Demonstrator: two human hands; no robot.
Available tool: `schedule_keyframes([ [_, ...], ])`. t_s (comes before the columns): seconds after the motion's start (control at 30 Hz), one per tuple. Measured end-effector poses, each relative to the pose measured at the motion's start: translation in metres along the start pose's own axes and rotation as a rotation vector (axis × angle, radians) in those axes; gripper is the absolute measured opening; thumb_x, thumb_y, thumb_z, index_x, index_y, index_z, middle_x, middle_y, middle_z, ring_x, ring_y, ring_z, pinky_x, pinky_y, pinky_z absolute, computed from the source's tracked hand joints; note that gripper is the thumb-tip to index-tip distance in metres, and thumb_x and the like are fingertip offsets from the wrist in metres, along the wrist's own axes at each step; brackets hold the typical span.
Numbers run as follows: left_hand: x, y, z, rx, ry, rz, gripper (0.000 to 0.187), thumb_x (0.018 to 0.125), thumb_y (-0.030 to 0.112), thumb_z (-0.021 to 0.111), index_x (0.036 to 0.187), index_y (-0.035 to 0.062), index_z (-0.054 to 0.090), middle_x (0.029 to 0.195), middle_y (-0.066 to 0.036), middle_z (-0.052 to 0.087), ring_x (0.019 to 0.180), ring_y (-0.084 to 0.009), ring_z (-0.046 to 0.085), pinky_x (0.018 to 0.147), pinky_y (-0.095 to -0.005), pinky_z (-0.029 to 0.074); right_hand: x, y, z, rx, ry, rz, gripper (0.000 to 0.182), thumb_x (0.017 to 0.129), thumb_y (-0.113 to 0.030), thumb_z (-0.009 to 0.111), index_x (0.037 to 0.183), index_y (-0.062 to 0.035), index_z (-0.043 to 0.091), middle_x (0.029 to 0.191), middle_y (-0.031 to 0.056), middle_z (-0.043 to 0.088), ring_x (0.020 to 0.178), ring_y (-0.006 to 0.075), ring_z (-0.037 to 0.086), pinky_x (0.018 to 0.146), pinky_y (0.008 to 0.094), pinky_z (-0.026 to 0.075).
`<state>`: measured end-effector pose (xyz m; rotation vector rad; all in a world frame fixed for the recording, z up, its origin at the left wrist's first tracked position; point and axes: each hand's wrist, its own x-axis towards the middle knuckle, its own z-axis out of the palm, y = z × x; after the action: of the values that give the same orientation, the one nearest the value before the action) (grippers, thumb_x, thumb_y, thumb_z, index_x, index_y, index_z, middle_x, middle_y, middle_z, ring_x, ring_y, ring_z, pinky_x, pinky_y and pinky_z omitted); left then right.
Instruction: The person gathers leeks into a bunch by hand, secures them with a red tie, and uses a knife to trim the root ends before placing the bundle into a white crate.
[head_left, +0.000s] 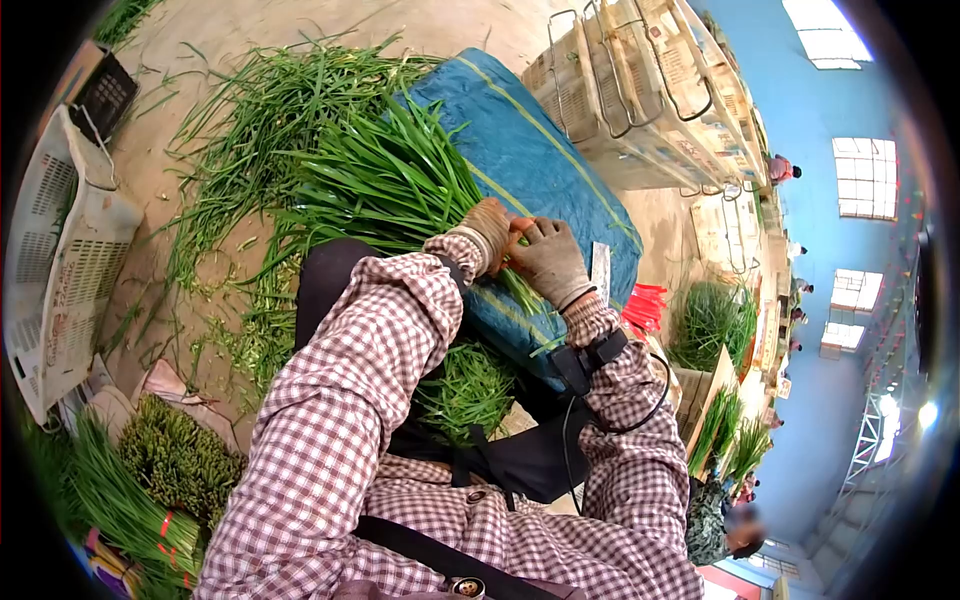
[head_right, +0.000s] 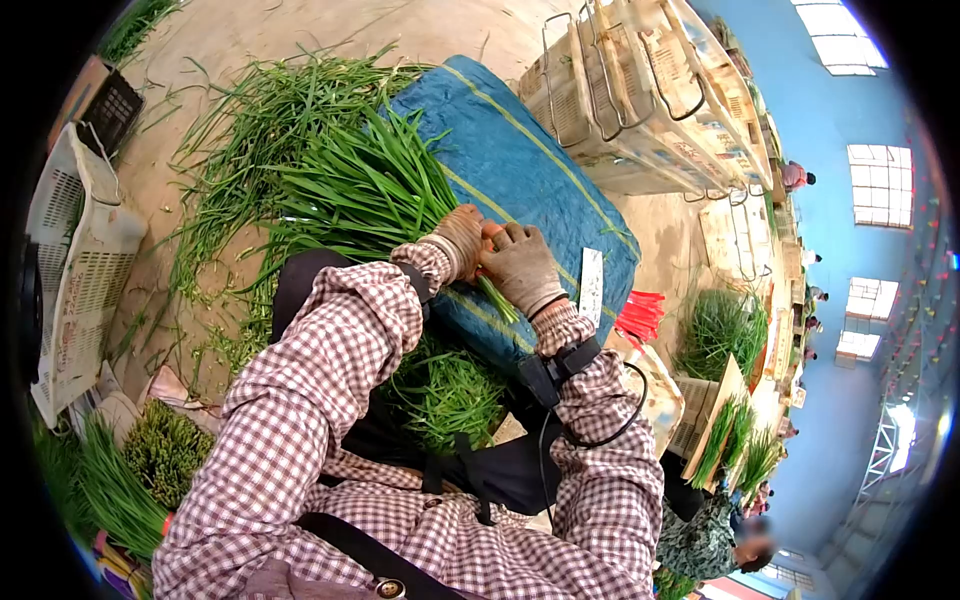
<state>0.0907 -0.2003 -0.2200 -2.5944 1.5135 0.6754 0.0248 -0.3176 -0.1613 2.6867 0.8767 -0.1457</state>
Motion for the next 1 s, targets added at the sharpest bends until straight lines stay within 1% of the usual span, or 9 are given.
schedule_keyframes([
  [0.1,0.004,-0.002,0.002,0.001,0.04,-0.037,0.081,0.063,0.06,0.07,0.121,0.0064,0.052,0.12,-0.008,0.053,0.119,-0.0219,0.043,0.105,-0.0363,0.024,0.006,-0.001,0.0,-0.085,0.014,0.064,0.025,0.075,-0.033,0.065,0.096,-0.0198,0.06,0.113,0.0019,0.053,0.098,0.0242,0.054,0.083,0.0409,0.04],
  [0.3,0.01,-0.002,0.004,-0.089,0.021,0.004,0.096,0.059,0.058,0.074,0.131,0.0055,0.04,0.128,-0.01,0.047,0.124,-0.0257,0.038,0.107,-0.0378,0.022,0.017,-0.003,-0.014,0.129,-0.269,0.444,0.025,0.079,-0.041,0.063,0.093,-0.0203,0.062,0.111,0.0027,0.057,0.099,0.0215,0.057,0.085,0.0414,0.041],
  [0.5,0.018,-0.002,0.009,-0.039,-0.024,0.01,0.091,0.065,0.059,0.07,0.133,0.0084,0.038,0.132,-0.009,0.042,0.126,-0.0246,0.036,0.108,-0.0406,0.021,0.026,0.007,-0.029,0.09,-0.525,0.351,0.033,0.082,-0.049,0.057,0.095,-0.0194,0.064,0.09,0.0065,0.065,0.087,0.0238,0.062,0.083,0.0411,0.044],
  [0.67,-0.001,-0.001,-0.006,-0.05,-0.005,0.03,0.081,0.068,0.057,0.067,0.13,0.0112,0.042,0.128,-0.005,0.046,0.123,-0.0216,0.039,0.106,-0.0387,0.024,0.023,0.015,-0.006,0.285,-0.513,0.292,0.034,0.085,-0.043,0.052,0.098,-0.0151,0.064,0.085,0.0127,0.065,0.083,0.0306,0.062,0.072,0.0416,0.048],
  [0.73,-0.005,-0.001,-0.007,-0.063,0.026,0.024,0.069,0.07,0.052,0.068,0.127,0.0211,0.045,0.122,-0.002,0.05,0.119,-0.0189,0.042,0.103,-0.0367,0.028,0.021,0.013,-0.003,0.291,-0.503,0.283,0.032,0.086,-0.04,0.05,0.101,-0.0152,0.064,0.086,0.0132,0.065,0.082,0.0317,0.062,0.07,0.0419,0.049],
  [0.83,-0.005,0.003,0.0,-0.075,0.127,0.056,0.058,0.072,0.047,0.067,0.124,0.0314,0.047,0.12,0.0,0.052,0.117,-0.0176,0.044,0.102,-0.0356,0.029,0.022,0.008,-0.011,0.359,-0.581,0.411,0.032,0.09,-0.038,0.044,0.107,-0.0199,0.064,0.091,0.0046,0.067,0.078,0.0225,0.063,0.072,0.0365,0.052],
  [0.87,-0.004,0.005,0.001,-0.068,0.129,0.016,0.051,0.073,0.043,0.067,0.12,0.0387,0.048,0.118,0.001,0.053,0.117,-0.0162,0.044,0.101,-0.0352,0.03,0.019,0.006,-0.009,0.407,-0.541,0.457,0.032,0.087,-0.039,0.047,0.104,-0.0182,0.064,0.089,0.0091,0.066,0.08,0.0278,0.063,0.072,0.0395,0.051],
  [0.97,-0.018,-0.001,-0.034,-0.073,-0.134,0.122,0.098,0.065,0.066,0.066,0.142,0.0224,0.026,0.146,-0.01,0.027,0.134,-0.0266,0.025,0.11,-0.0436,0.017,0.01,0.008,0.009,0.45,-0.457,0.502,0.033,0.083,-0.041,0.05,0.1,-0.0175,0.065,0.087,0.0137,0.066,0.081,0.0327,0.063,0.073,0.0428,0.05],
  [1.0,-0.011,-0.004,-0.025,-0.144,-0.08,0.058,0.106,0.059,0.067,0.069,0.142,0.0181,0.025,0.145,-0.012,0.029,0.133,-0.0277,0.027,0.11,-0.0443,0.016,0.01,0.005,0.004,0.463,-0.447,0.529,0.034,0.082,-0.041,0.049,0.099,-0.0172,0.065,0.088,0.0138,0.066,0.081,0.0328,0.063,0.073,0.0429,0.05],
])
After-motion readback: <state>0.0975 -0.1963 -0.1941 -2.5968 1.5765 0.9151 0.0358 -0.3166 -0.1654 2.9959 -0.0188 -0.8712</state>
